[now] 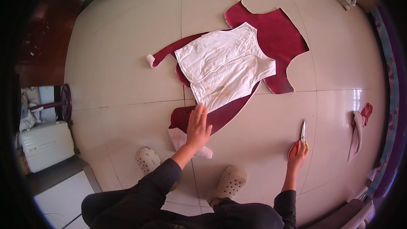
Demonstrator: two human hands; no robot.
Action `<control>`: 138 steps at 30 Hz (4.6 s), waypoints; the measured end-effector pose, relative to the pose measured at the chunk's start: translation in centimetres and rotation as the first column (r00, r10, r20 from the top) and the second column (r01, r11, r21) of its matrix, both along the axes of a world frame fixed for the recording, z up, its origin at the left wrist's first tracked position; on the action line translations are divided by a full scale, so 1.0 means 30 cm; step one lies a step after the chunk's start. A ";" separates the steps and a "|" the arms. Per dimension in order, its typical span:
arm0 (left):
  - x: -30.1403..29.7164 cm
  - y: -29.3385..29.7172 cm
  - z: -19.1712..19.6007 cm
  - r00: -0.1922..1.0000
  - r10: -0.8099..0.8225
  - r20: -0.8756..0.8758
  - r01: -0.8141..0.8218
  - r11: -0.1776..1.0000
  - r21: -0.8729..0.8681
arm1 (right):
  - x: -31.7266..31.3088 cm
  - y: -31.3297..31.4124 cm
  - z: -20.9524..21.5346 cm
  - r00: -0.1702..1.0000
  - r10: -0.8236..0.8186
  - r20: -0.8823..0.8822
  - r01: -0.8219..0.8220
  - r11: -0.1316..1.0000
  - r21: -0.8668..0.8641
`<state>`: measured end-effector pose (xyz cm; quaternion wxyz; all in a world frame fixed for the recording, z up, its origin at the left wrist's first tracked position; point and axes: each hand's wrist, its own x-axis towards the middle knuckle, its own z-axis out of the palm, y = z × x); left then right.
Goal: The person places a white quilted vest on a red fabric piece on the floor, aligns it, and uses scissors to cut the red fabric along the vest's outline. The person adjusts the vest and fabric several times and trims the edges to match the shape.
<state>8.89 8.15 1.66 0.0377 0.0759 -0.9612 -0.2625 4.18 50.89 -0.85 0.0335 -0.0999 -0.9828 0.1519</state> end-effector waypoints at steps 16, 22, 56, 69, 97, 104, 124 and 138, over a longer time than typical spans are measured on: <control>0.093 0.123 -0.144 0.858 0.512 0.039 -0.359 0.543 0.759 | -0.004 0.027 -0.056 0.995 0.056 0.082 -0.067 0.989 0.133; -0.084 0.044 -0.172 0.670 0.702 0.240 -0.558 0.263 0.787 | -0.023 0.056 -0.073 0.991 0.008 0.131 -0.022 0.994 0.102; -0.351 -0.296 -0.108 0.736 0.366 0.570 -0.602 -0.031 0.798 | -0.023 0.068 -0.069 0.996 0.042 0.080 -0.039 0.999 -0.037; -0.355 -0.294 -0.041 0.809 0.255 0.530 -0.554 0.030 0.832 | -0.039 0.055 -0.072 0.995 -0.002 0.103 -0.001 1.000 0.027; -0.396 -0.119 0.043 0.457 -0.802 0.384 0.584 0.596 0.551 | -0.042 0.001 -0.045 0.999 0.047 0.008 -0.048 0.980 0.194; -0.496 -0.331 0.020 0.911 -0.358 0.207 0.383 0.918 -0.100 | -0.074 0.013 -0.016 0.988 -0.034 0.148 0.011 0.988 0.155; -0.816 -0.729 0.005 0.905 0.417 0.089 -0.334 0.563 0.756 | -0.025 0.055 -0.010 0.933 -0.207 0.293 0.131 0.957 0.260; -0.250 -0.488 0.048 0.973 -0.133 0.186 0.019 0.857 0.516 | 0.055 0.138 -0.015 0.936 -0.271 0.223 0.336 0.875 -0.348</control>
